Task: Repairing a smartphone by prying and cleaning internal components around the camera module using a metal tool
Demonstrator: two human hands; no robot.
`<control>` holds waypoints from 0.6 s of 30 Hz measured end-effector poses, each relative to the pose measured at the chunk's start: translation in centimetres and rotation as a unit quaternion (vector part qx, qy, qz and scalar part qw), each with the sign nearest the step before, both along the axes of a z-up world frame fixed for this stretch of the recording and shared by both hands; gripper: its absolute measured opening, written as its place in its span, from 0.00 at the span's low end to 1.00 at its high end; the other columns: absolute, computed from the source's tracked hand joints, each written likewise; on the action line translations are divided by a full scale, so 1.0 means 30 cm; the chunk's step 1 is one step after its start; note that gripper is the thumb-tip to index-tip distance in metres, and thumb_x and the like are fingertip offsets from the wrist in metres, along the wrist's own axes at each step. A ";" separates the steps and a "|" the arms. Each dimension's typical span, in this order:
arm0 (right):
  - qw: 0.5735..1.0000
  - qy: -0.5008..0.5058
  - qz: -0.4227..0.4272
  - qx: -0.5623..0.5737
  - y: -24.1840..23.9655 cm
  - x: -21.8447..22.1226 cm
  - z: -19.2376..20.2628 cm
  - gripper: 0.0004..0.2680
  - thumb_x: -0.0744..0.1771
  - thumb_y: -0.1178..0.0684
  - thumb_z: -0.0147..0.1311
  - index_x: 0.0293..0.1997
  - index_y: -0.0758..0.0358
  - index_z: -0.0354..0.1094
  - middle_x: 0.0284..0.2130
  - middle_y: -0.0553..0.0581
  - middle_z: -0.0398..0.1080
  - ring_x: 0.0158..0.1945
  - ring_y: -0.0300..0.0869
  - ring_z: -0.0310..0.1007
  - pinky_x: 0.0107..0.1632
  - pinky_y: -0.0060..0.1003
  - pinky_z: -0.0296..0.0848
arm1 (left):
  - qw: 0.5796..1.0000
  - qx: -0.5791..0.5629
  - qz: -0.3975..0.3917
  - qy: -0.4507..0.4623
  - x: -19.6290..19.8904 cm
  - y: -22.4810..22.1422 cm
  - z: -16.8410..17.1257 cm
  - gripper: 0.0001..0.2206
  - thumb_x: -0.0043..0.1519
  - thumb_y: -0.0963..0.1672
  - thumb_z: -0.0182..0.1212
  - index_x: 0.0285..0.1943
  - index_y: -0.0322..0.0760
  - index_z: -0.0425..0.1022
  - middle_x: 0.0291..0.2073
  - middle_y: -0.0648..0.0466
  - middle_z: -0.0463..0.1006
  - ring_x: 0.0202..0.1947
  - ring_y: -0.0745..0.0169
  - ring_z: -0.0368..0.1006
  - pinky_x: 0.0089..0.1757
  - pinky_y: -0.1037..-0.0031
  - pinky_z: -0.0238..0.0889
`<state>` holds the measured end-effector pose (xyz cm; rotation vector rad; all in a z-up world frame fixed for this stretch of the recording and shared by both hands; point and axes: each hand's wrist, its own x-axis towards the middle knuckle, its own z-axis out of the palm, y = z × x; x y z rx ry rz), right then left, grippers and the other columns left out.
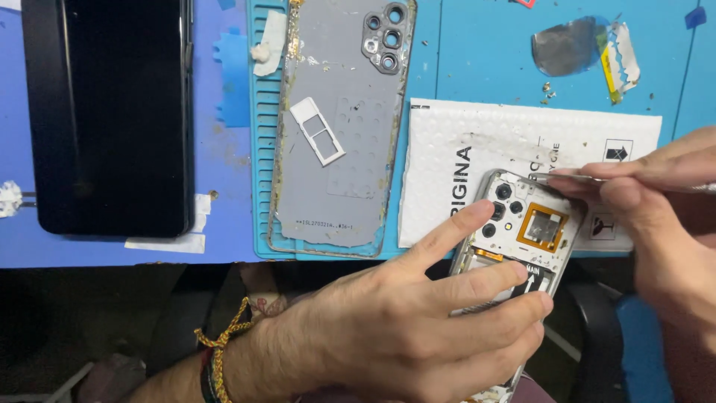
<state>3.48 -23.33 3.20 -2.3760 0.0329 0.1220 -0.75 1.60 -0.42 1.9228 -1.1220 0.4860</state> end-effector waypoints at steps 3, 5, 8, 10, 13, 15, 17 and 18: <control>0.994 -0.036 0.074 0.069 -0.005 -0.008 -0.007 0.03 0.79 0.67 0.45 0.53 0.79 0.63 0.51 0.70 0.66 0.57 0.58 0.86 0.62 0.44 0.87 | 1.000 0.009 0.000 0.008 -0.004 0.003 0.000 0.12 0.79 0.39 0.50 0.57 0.34 0.84 0.59 0.47 0.79 0.63 0.54 0.72 0.70 0.36 0.74; 0.997 -0.011 0.072 0.041 0.009 -0.001 0.010 0.05 0.77 0.65 0.48 0.51 0.81 0.66 0.49 0.72 0.74 0.56 0.55 0.84 0.63 0.43 0.84 | 1.000 0.005 0.010 0.018 -0.004 0.003 0.002 0.10 0.80 0.38 0.52 0.56 0.33 0.83 0.59 0.47 0.79 0.63 0.55 0.72 0.71 0.37 0.75; 0.995 0.077 -0.041 0.056 -0.053 -0.001 -0.067 0.10 0.75 0.51 0.49 0.55 0.70 0.68 0.53 0.66 0.78 0.53 0.49 0.84 0.59 0.40 0.83 | 0.999 -0.019 0.018 0.043 -0.014 -0.009 -0.001 0.10 0.80 0.38 0.54 0.56 0.31 0.84 0.58 0.46 0.77 0.62 0.55 0.72 0.71 0.38 0.76; 0.997 0.055 -0.042 0.015 0.016 -0.017 -0.008 0.06 0.77 0.57 0.50 0.55 0.72 0.67 0.52 0.66 0.78 0.53 0.49 0.84 0.57 0.35 0.78 | 0.998 -0.026 0.012 0.052 -0.014 -0.010 -0.003 0.10 0.81 0.38 0.53 0.55 0.30 0.84 0.57 0.46 0.78 0.62 0.54 0.71 0.71 0.35 0.75; 0.995 0.064 -0.066 0.034 -0.005 -0.023 -0.036 0.04 0.77 0.62 0.46 0.54 0.73 0.66 0.53 0.67 0.77 0.56 0.51 0.84 0.59 0.37 0.78 | 0.998 -0.019 0.008 0.056 -0.013 -0.012 -0.011 0.10 0.81 0.39 0.54 0.56 0.30 0.83 0.57 0.48 0.77 0.62 0.53 0.71 0.72 0.34 0.74; 0.987 0.098 -0.087 0.093 -0.083 -0.035 -0.096 0.07 0.74 0.60 0.41 0.54 0.72 0.65 0.55 0.69 0.76 0.59 0.53 0.82 0.63 0.44 0.84 | 0.998 -0.006 0.012 0.055 -0.015 -0.014 -0.017 0.09 0.81 0.40 0.54 0.57 0.31 0.83 0.58 0.49 0.76 0.63 0.53 0.71 0.72 0.34 0.74; 0.987 -0.002 0.059 0.151 -0.186 -0.062 -0.160 0.08 0.79 0.62 0.40 0.65 0.54 0.51 0.57 0.66 0.70 0.60 0.59 0.84 0.66 0.52 0.90 | 0.999 0.024 0.039 0.027 -0.012 -0.018 -0.026 0.12 0.82 0.46 0.55 0.59 0.36 0.84 0.58 0.54 0.76 0.63 0.57 0.72 0.73 0.41 0.74; 0.987 0.000 0.058 0.151 -0.152 -0.054 -0.136 0.08 0.79 0.62 0.40 0.65 0.54 0.51 0.57 0.66 0.70 0.60 0.59 0.84 0.66 0.52 0.90 | 0.999 0.023 0.039 0.028 -0.012 -0.019 -0.029 0.12 0.82 0.46 0.55 0.59 0.36 0.84 0.58 0.54 0.76 0.63 0.57 0.72 0.73 0.41 0.74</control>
